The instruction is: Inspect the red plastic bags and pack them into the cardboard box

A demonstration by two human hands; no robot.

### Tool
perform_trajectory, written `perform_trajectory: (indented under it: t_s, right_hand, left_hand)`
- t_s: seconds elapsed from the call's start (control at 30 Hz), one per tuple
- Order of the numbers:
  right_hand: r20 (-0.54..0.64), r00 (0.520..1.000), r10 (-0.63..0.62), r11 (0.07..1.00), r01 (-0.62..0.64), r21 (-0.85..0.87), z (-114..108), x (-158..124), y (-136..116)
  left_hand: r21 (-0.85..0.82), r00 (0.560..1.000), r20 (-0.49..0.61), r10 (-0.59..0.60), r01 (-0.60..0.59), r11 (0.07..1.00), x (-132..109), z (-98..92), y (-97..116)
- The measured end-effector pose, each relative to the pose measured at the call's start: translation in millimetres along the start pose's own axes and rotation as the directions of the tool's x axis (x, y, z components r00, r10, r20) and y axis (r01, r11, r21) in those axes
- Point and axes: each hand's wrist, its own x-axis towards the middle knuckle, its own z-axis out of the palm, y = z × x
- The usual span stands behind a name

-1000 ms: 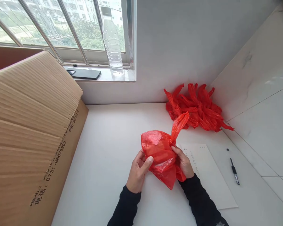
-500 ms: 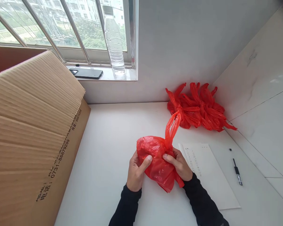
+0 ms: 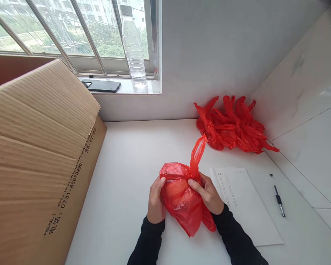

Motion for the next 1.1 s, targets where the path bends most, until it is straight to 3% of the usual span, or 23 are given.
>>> perform_trajectory:
  t_s: [0.1, 0.2, 0.4, 0.53, 0.67, 0.77, 0.93, 1.03, 1.1]
  right_hand:
    - [-0.072, 0.997, 0.02, 0.998, -0.016, 0.061, 0, 2, 3]
    - [-0.134, 0.99, 0.036, 0.993, -0.02, 0.117, -2, 5, 2]
    - [-0.025, 1.0, -0.012, 0.998, 0.013, 0.062, -4, 5, -5]
    - [-0.073, 0.994, -0.077, 0.997, 0.079, 0.014, -5, 5, 2]
    - [-0.148, 0.988, -0.053, 0.996, 0.062, 0.058, -7, 7, 9]
    - [-0.184, 0.983, -0.011, 0.994, 0.031, 0.103, -7, 9, 11]
    - [-0.11, 0.994, -0.004, 0.993, 0.017, 0.119, -3, 7, 1]
    - [0.022, 0.999, -0.029, 0.998, 0.027, 0.063, -1, 5, -6]
    - [0.022, 1.0, -0.018, 0.999, 0.016, 0.049, -1, 5, -6]
  left_hand:
    - [-0.108, 0.995, 0.087, -0.043, 0.053, 0.993, -2, 3.0, 7]
    - [-0.065, 0.99, 0.135, -0.041, 0.051, 0.997, -3, 4.7, 9]
    - [0.036, 0.997, 0.063, 0.042, -0.044, 0.998, 1, 1.6, 5]
    - [-0.003, 0.999, 0.041, 0.028, -0.028, 1.0, 1, -1.8, 7]
    - [-0.054, 0.982, 0.155, -0.111, 0.12, 0.991, -4, 3.5, 6]
    - [0.03, 0.967, 0.24, -0.092, 0.087, 0.996, -6, 9.7, 4]
    - [0.068, 0.992, 0.122, -0.019, 0.011, 0.998, 0, 6.7, 1]
    - [0.043, 0.997, 0.064, -0.038, 0.036, 0.998, 6, -1.6, 1]
    - [0.046, 0.995, 0.07, -0.073, 0.07, 0.997, 9, -5.5, 0]
